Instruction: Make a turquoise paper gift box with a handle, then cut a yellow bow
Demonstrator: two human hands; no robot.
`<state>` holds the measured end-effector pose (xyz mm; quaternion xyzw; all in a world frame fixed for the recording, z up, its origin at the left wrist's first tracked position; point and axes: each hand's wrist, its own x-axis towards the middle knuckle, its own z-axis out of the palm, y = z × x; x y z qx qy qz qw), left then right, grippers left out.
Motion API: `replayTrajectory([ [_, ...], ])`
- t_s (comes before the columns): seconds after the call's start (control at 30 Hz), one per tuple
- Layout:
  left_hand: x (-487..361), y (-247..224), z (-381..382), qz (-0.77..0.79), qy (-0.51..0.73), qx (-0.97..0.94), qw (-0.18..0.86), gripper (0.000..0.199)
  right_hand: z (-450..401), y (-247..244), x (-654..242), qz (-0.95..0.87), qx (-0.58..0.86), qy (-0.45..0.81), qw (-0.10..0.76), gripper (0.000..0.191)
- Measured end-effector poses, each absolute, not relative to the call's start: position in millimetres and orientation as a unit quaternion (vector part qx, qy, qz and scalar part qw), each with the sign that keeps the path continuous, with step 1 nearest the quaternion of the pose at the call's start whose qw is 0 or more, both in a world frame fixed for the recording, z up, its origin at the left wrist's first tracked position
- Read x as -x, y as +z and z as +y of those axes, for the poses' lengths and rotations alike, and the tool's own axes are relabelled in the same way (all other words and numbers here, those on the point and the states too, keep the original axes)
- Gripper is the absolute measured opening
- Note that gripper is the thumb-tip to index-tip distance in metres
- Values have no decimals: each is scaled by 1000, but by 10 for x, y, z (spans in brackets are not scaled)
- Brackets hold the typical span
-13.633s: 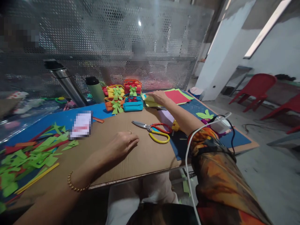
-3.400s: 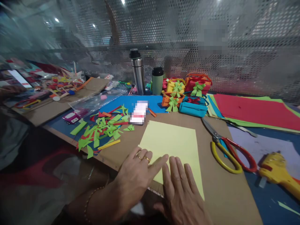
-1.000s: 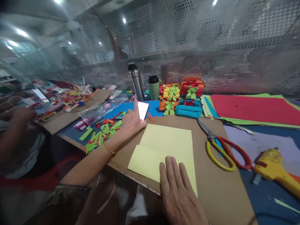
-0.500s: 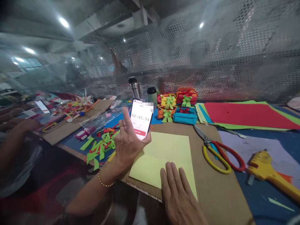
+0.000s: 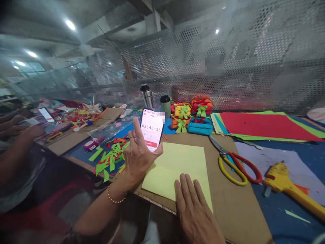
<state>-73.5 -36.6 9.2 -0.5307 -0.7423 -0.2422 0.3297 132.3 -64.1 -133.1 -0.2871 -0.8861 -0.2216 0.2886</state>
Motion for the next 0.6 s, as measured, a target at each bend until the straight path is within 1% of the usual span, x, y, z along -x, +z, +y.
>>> replayTrajectory([
  [0.13, 719, 84, -385, -733, -241, 530, 351, 101, -622, -1311, -1359, -894, 279, -230, 266, 69],
  [0.2, 736, 103, -354, -741, -239, 532, 334, 104, -621, -1243, -1384, -904, 266, -232, 243, 67],
  [0.3, 858, 158, -195, -779, -214, 529, 259, 110, -636, -1133, -1396, -907, 259, -240, 232, 62],
  [0.37, 1003, 181, -29, -806, -173, 532, 194, 112, -649, -1090, -1391, -908, 262, -235, 230, 61],
  [0.47, 1227, 159, 205, -827, -103, 537, 128, 117, -669, -1074, -1383, -916, 270, -198, 221, 61],
  [0.6, 1357, 78, 362, -828, -37, 554, 80, 123, -727, -1030, -1390, -924, 291, -140, 206, 66],
])
